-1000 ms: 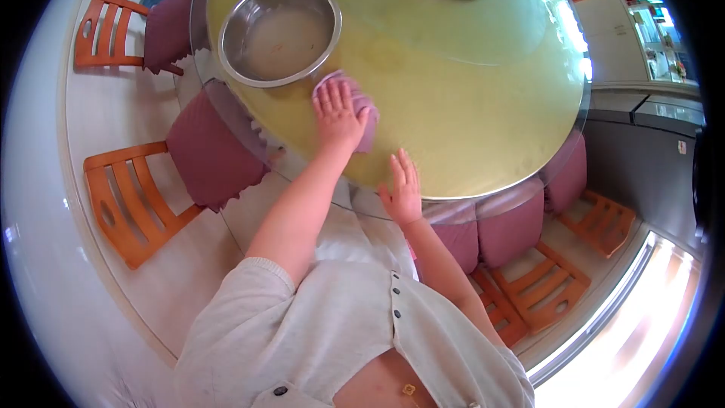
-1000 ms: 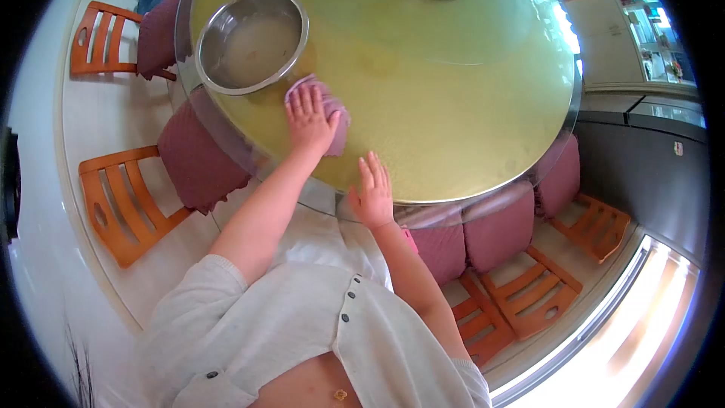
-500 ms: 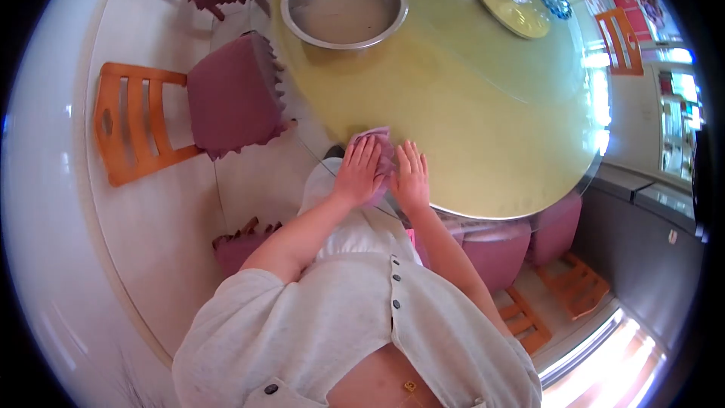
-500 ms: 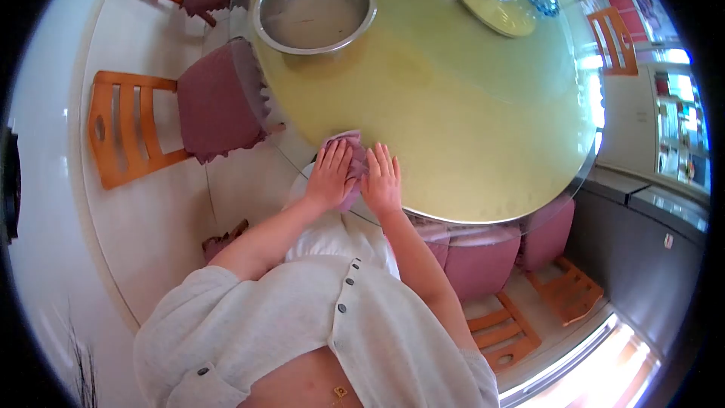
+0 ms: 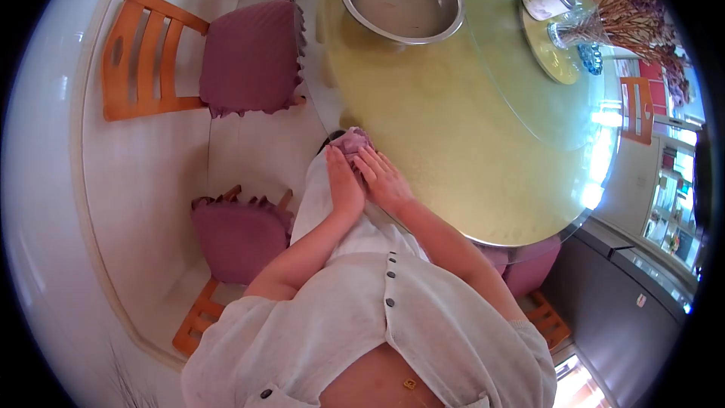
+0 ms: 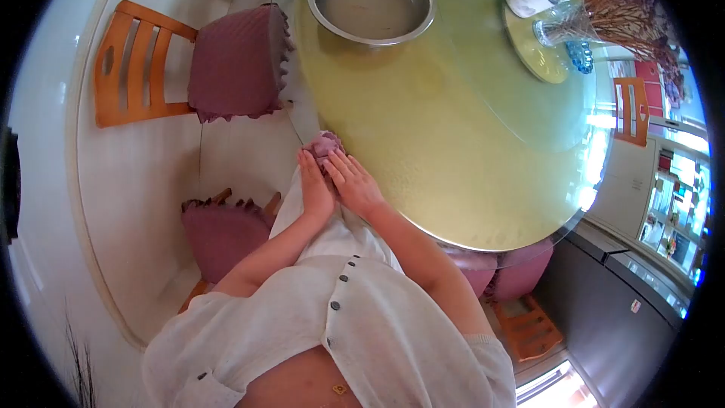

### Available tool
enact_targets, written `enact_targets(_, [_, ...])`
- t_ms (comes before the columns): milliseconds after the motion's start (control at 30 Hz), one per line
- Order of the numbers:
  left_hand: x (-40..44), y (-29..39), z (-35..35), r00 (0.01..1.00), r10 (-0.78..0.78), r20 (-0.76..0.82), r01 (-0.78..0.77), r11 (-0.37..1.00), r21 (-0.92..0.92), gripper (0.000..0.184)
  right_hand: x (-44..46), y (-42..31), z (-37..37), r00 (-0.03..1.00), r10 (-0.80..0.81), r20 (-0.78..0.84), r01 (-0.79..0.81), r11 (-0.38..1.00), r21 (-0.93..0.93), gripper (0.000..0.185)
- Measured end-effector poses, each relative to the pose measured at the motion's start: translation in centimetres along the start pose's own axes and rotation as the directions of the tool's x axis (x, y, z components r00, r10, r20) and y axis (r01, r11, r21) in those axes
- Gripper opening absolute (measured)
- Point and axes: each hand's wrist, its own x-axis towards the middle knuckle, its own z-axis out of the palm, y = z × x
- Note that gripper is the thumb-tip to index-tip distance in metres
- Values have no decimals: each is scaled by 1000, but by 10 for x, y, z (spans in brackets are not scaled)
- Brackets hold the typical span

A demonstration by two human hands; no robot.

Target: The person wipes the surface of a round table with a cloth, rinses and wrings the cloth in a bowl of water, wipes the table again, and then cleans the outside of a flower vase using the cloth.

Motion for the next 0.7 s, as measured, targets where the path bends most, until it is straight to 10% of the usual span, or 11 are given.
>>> enact_targets(100, [3, 6, -1, 962, -266, 57, 267, 890, -369, 55, 4, -2, 1, 996, -62, 57, 63, 998, -28, 54])
enact_targets(167, [9, -2, 14, 905, -357, 233, 401, 527, -749, 36, 8, -3, 6, 998, -56, -13, 55, 998, -15, 52])
enact_targets(367, [24, -2, 16, 818, -411, 402, 461, 54, -886, 25, 20, -3, 10, 999, -41, -3, 41, 998, -57, 51])
enact_targets(700, [131, -26, 14, 828, -523, 201, 338, 179, -924, 10, 20, -16, 6, 995, 99, -12, -99, 995, -2, 57])
